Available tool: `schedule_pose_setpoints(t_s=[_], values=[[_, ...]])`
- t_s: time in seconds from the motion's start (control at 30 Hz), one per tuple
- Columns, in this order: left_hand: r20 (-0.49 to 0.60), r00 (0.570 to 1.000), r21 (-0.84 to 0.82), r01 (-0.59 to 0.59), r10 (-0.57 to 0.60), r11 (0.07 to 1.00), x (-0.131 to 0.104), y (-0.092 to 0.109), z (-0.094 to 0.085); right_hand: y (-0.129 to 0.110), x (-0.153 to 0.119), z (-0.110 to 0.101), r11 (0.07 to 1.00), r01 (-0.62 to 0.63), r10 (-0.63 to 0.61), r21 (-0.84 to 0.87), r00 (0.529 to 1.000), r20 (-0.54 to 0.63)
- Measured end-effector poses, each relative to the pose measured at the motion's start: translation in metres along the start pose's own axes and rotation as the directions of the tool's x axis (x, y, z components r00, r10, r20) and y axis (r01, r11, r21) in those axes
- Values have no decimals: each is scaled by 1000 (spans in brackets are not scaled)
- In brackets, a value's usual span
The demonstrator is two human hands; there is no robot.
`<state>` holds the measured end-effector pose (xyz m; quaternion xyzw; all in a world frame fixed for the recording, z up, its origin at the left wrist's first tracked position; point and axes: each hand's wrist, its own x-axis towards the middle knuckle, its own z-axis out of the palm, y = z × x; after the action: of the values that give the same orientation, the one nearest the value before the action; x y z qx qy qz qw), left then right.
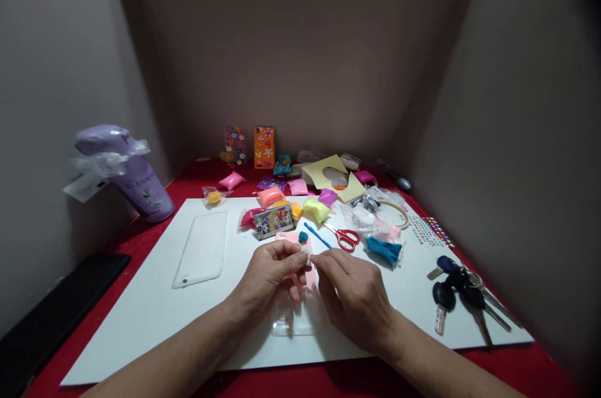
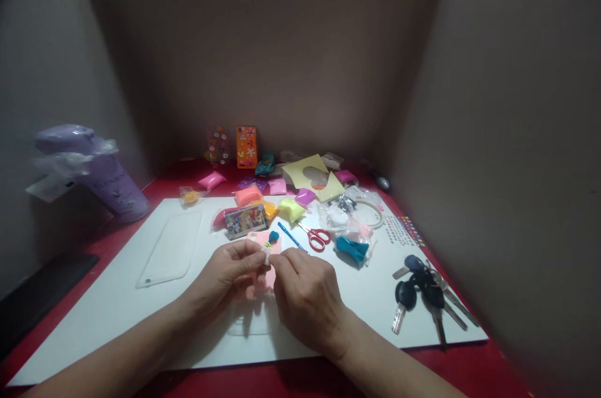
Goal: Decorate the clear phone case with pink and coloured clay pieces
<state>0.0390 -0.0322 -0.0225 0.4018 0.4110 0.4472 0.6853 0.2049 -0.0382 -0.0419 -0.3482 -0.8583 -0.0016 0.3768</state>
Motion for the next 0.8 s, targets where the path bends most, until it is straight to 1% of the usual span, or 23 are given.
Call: schedule_pose_setpoints(t_s=[0.07,0.17,0.23,0.33,0.47,0.57,0.63,0.8], values=[[-2,1000,-10,7,-7,1000,0,1,0,-1,0,0,997,-51,51,54,999,2],[7,1000,-21,12,-11,1000,0,1,0,-4,1,-2,955,-214,212,207,977,35],[8,1000,-26,12,-12,1000,0,0,0,-6,4,-2,888,-335,321,316,942,99],[10,1000,-25,2,-2,1000,1,-2,-1,-9,8,-2,776,-436,397,456,899,185],[16,1000,-12,-5,5,1000,0,-2,0,-7,7,-1,661,-476,437,580,873,217],[10,1000,-6,-9,9,1000,0,-1,0,-5,6,1,595,-502,458,628,853,249],[-2,1000,9,-18,18,1000,0,0,0,-4,6,1,594,-509,458,623,851,258],[-18,1000,75,-18,19,997,-1,1,-1,-7,9,-2,670,-486,431,561,870,239]])
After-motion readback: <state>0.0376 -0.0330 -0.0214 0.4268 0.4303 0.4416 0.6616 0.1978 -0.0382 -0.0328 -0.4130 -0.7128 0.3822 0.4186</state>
